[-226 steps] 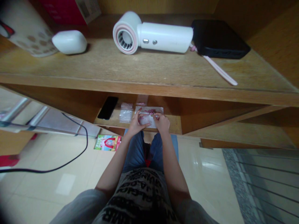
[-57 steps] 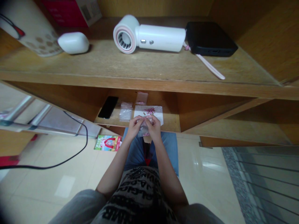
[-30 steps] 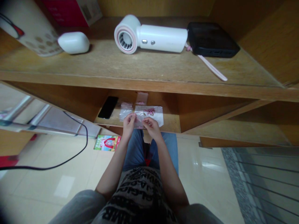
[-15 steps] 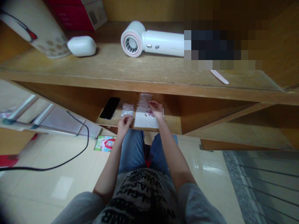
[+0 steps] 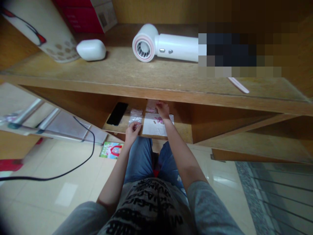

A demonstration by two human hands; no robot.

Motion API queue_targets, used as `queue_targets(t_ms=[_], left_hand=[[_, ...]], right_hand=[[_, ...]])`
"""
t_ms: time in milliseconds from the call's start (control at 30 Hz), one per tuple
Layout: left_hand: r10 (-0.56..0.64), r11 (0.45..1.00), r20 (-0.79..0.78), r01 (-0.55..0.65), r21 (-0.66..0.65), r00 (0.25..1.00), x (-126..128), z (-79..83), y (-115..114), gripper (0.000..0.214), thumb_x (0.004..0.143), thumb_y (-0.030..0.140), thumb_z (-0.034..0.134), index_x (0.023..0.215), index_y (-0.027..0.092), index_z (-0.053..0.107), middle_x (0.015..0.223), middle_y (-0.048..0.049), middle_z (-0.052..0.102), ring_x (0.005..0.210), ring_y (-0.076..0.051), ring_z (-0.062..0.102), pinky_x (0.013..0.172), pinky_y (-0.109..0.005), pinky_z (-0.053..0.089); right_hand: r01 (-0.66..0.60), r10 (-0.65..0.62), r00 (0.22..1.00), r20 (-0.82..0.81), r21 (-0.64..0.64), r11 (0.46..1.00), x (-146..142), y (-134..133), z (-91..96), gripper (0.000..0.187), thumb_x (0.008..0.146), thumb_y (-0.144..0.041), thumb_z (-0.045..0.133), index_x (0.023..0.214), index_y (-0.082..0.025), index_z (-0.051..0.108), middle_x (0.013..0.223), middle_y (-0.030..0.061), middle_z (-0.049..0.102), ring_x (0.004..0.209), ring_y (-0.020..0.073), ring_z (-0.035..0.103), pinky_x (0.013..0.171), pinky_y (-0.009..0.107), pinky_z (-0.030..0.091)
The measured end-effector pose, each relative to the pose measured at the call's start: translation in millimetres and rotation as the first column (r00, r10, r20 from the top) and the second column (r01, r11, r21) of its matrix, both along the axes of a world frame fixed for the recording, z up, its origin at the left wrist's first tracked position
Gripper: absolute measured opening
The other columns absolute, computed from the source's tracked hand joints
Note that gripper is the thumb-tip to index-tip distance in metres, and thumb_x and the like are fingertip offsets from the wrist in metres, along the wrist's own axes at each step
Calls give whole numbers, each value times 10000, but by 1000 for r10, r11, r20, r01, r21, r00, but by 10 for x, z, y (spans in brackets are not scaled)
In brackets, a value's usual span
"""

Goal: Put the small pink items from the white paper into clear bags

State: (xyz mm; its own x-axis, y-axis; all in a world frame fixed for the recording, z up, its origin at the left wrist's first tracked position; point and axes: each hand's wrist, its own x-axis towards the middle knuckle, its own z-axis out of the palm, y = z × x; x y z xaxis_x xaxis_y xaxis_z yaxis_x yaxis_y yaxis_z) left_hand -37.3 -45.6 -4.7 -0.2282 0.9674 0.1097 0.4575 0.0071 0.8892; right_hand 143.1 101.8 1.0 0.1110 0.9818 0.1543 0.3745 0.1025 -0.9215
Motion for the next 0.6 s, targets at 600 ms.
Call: queue_targets(t_ms=[600], left_hand=[[-34, 999, -33, 35, 32, 999, -10, -19, -12, 159, 742, 174, 567, 901, 169, 585, 853, -38, 636, 710, -127, 566, 698, -255, 463]], right_hand=[[290, -272, 944, -185, 81, 954, 33, -639, 81, 231, 689, -291, 579, 884, -182, 638, 791, 35, 650, 660, 147, 573, 651, 286, 449]])
